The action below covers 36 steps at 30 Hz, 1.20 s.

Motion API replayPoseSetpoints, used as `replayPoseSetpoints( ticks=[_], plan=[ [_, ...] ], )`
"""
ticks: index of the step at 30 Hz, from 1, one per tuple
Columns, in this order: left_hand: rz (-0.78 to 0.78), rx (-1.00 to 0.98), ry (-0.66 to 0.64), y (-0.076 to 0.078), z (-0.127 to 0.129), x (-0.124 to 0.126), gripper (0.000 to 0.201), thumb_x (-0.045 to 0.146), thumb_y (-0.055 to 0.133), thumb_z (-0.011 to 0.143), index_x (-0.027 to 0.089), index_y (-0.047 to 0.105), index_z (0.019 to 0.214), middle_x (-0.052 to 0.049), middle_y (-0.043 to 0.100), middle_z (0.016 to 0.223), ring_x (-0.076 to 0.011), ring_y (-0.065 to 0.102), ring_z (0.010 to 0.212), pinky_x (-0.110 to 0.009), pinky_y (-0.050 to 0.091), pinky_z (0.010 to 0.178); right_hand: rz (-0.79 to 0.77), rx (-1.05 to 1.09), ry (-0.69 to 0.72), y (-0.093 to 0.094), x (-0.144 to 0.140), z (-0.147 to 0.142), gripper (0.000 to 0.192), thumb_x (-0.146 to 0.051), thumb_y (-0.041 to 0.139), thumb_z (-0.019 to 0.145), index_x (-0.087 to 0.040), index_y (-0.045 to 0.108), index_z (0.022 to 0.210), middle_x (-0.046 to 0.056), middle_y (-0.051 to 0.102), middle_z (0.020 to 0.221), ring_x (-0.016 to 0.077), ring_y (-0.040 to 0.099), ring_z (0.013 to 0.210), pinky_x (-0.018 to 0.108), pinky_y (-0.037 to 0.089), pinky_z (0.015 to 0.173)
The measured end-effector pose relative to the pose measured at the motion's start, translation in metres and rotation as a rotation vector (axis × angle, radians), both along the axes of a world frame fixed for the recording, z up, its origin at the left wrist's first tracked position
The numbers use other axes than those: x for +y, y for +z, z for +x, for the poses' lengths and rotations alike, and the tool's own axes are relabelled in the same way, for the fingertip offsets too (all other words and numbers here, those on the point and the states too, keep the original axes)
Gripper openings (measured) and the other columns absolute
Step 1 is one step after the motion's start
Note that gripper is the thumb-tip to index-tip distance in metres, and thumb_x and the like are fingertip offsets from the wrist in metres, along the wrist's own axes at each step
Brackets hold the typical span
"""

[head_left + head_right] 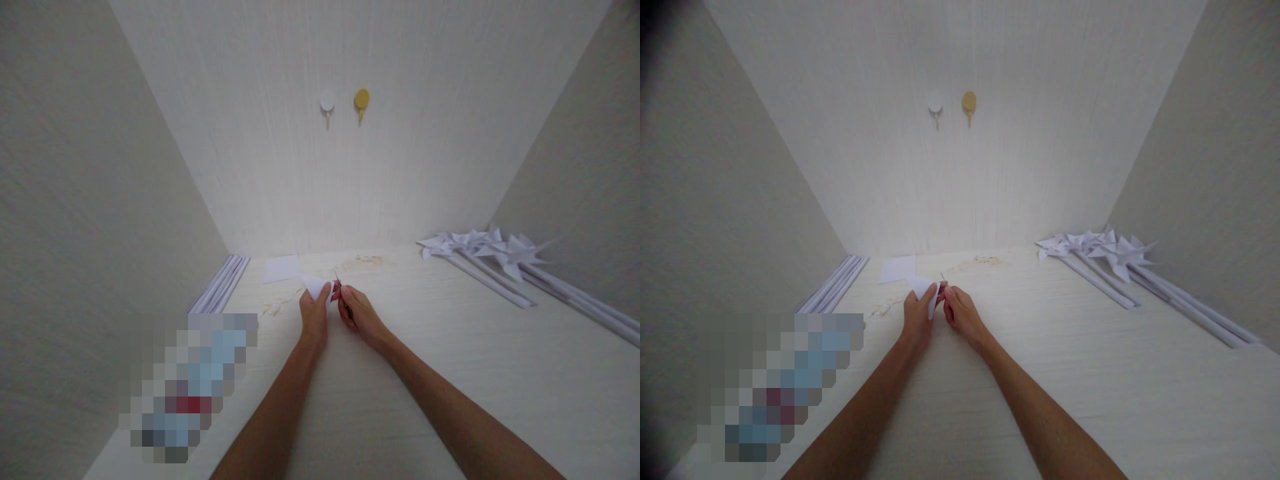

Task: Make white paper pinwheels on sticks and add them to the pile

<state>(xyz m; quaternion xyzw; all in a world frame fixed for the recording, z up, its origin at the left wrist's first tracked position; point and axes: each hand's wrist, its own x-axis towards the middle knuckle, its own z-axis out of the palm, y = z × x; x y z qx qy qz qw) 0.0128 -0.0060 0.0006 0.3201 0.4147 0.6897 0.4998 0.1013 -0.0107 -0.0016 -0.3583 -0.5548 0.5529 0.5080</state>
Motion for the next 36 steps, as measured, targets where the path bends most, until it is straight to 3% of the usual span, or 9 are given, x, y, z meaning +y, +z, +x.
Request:
replayPoseSetpoints(
  ticks=[6, 12, 14, 18, 21, 25, 31, 36],
  plan=[
    [-0.054, -0.018, -0.032, 0.004, -0.001, -0.001, 0.031, 0.034, 0.064, 0.058, 0.011, 0.058, 0.076, -0.011, 0.066, 0.081, -0.0153, 0.061, 0.067, -0.029, 0.044, 0.066, 0.093, -0.130, -0.375, -0.001, 0.006, 0.012, 0.032, -0.048, 0.045, 0.075, -0.017, 0.051, 0.073, -0.005, 0.041, 0.050, 0.0076, 0.036, 0.040, 0.020, 0.026, 0.034],
    [-0.033, -0.015, -0.165, 0.003, -0.003, -0.002, 0.038, 0.026, 0.061, 0.059, 0.011, 0.055, 0.094, -0.008, 0.066, 0.078, -0.0057, 0.048, 0.047, -0.019, 0.032, 0.045, -0.039, -0.023, -0.383, 0.001, 0.011, 0.017, 0.035, -0.049, 0.044, 0.074, -0.017, 0.052, 0.083, -0.008, 0.032, 0.047, 0.0077, 0.029, 0.038, 0.020, 0.021, 0.034],
    [-0.048, -0.050, -0.205, 0.004, -0.003, -0.003, 0.043, 0.022, 0.060, 0.060, 0.012, 0.053, 0.101, -0.007, 0.065, 0.078, -0.0043, 0.044, 0.045, -0.018, 0.028, 0.042, 0.046, -0.122, -0.443, -0.001, 0.013, 0.021, 0.034, -0.046, 0.039, 0.078, -0.016, 0.054, 0.085, -0.005, 0.038, 0.053, 0.0099, 0.035, 0.044, 0.021, 0.028, 0.039],
    [-0.084, -0.118, -0.219, 0.007, -0.004, -0.004, 0.043, 0.020, 0.056, 0.062, 0.012, 0.053, 0.104, -0.008, 0.065, 0.079, -0.0039, 0.041, 0.044, -0.017, 0.025, 0.039, 0.319, -0.537, -0.628, -0.004, 0.013, 0.031, 0.024, -0.030, 0.038, 0.080, -0.016, 0.056, 0.089, 0.006, 0.049, 0.078, 0.0171, 0.048, 0.071, 0.030, 0.039, 0.064],
    [-0.088, -0.146, -0.235, 0.008, -0.005, -0.004, 0.040, 0.018, 0.055, 0.062, 0.011, 0.054, 0.102, -0.010, 0.065, 0.081, -0.0049, 0.042, 0.046, -0.017, 0.027, 0.039, 0.335, -0.803, -0.634, -0.003, 0.010, 0.036, 0.023, -0.021, 0.039, 0.081, -0.014, 0.055, 0.096, 0.010, 0.050, 0.090, 0.0195, 0.050, 0.077, 0.031, 0.039, 0.069],
    [-0.096, -0.168, -0.260, 0.010, -0.005, -0.006, 0.036, 0.016, 0.055, 0.064, 0.011, 0.054, 0.100, -0.011, 0.066, 0.082, -0.0054, 0.044, 0.048, -0.017, 0.031, 0.041, 0.309, -1.043, -0.577, 0.003, 0.006, 0.037, 0.018, -0.017, 0.042, 0.081, -0.015, 0.059, 0.089, 0.011, 0.052, 0.089, 0.0211, 0.051, 0.080, 0.031, 0.038, 0.071],
    [-0.123, -0.171, -0.300, 0.012, -0.005, -0.007, 0.028, 0.012, 0.051, 0.068, 0.010, 0.054, 0.096, -0.010, 0.065, 0.082, -0.0046, 0.045, 0.047, -0.016, 0.031, 0.041, 0.292, -1.255, -0.589, 0.003, 0.006, 0.037, 0.018, -0.013, 0.045, 0.080, -0.014, 0.062, 0.085, 0.011, 0.054, 0.090, 0.0208, 0.048, 0.087, 0.028, 0.036, 0.071],
    [-0.127, -0.165, -0.298, 0.012, -0.005, -0.007, 0.025, 0.010, 0.049, 0.070, 0.010, 0.055, 0.095, -0.010, 0.065, 0.081, -0.0046, 0.045, 0.047, -0.015, 0.031, 0.040, 0.270, -1.312, -0.587, -0.001, 0.009, 0.037, 0.020, -0.011, 0.043, 0.081, -0.012, 0.061, 0.089, 0.011, 0.054, 0.095, 0.0208, 0.047, 0.087, 0.028, 0.035, 0.069]
  ],
)
